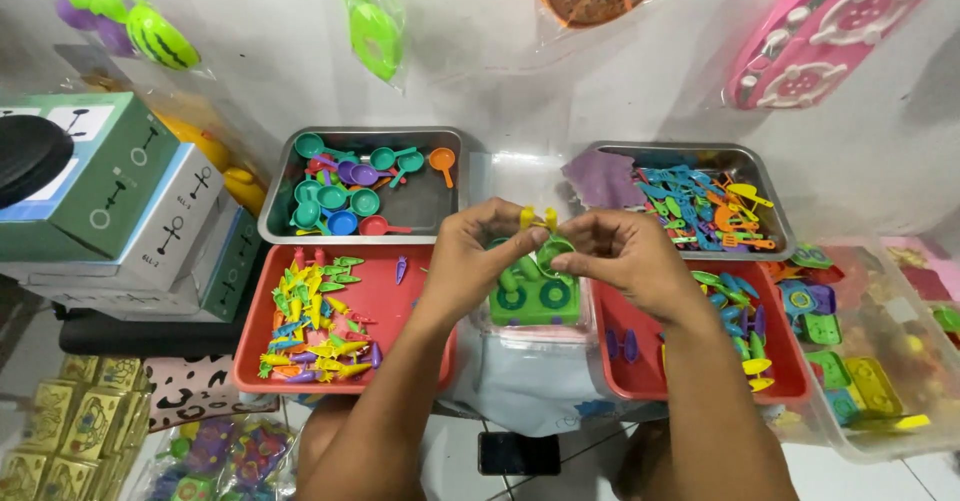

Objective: Sorting and bagging small plastic toy components from trays into individual plastic bags.

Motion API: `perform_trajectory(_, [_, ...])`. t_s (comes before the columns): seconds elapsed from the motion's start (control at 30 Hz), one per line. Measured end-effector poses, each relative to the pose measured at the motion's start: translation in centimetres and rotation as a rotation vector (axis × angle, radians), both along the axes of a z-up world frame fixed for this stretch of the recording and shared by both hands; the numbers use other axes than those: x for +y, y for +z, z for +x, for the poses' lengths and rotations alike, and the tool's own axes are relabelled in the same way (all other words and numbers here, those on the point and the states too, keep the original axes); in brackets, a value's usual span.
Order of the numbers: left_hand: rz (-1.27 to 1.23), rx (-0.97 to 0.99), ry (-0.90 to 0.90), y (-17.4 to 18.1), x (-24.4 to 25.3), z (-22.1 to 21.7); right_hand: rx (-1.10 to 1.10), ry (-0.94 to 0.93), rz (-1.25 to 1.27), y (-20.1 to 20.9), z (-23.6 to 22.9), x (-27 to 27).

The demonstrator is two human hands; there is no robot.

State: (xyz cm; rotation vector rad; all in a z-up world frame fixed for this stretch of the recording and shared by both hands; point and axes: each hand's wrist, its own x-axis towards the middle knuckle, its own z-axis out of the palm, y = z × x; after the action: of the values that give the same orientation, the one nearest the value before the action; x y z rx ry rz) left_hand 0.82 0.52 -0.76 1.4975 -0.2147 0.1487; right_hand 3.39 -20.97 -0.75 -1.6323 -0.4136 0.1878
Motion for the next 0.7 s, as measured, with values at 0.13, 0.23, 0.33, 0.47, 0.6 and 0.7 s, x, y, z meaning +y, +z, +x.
perform_trajectory(0.13, [-0.046,0.014,0.01,0.4,-0.2,-0.2,-0.017,-0.05,-0.032,0.0,-0.1,0.3])
perform_trajectory(0.23, [-0.099,0.049,0.053,0.1,-0.4,0.1,-0.017,-0.072,-0.037,-0.6,0.2,0.6])
perform_trajectory(0.33, [-0.186,0.081,0.097,-0.4,-0.5,0.4,0.0,-0.061,-0.027,-0.6,0.1,1.2])
perform_trajectory(0.47, [-0.286,0.119,0.131,-0.9,-0.4,0.4,-0.012,-0.065,-0.055,-0.7,0.2,1.5])
perform_trajectory(0.6, [-0.217,0.085,0.107,0.2,-0.3,-0.1,-0.024,-0.061,-0.01,-0.3,-0.2,1.8])
perform_trajectory(0.7, [-0.191,0.025,0.056,0.1,-0.1,-0.1,-0.048,-0.07,0.015,-0.5,-0.2,1.6])
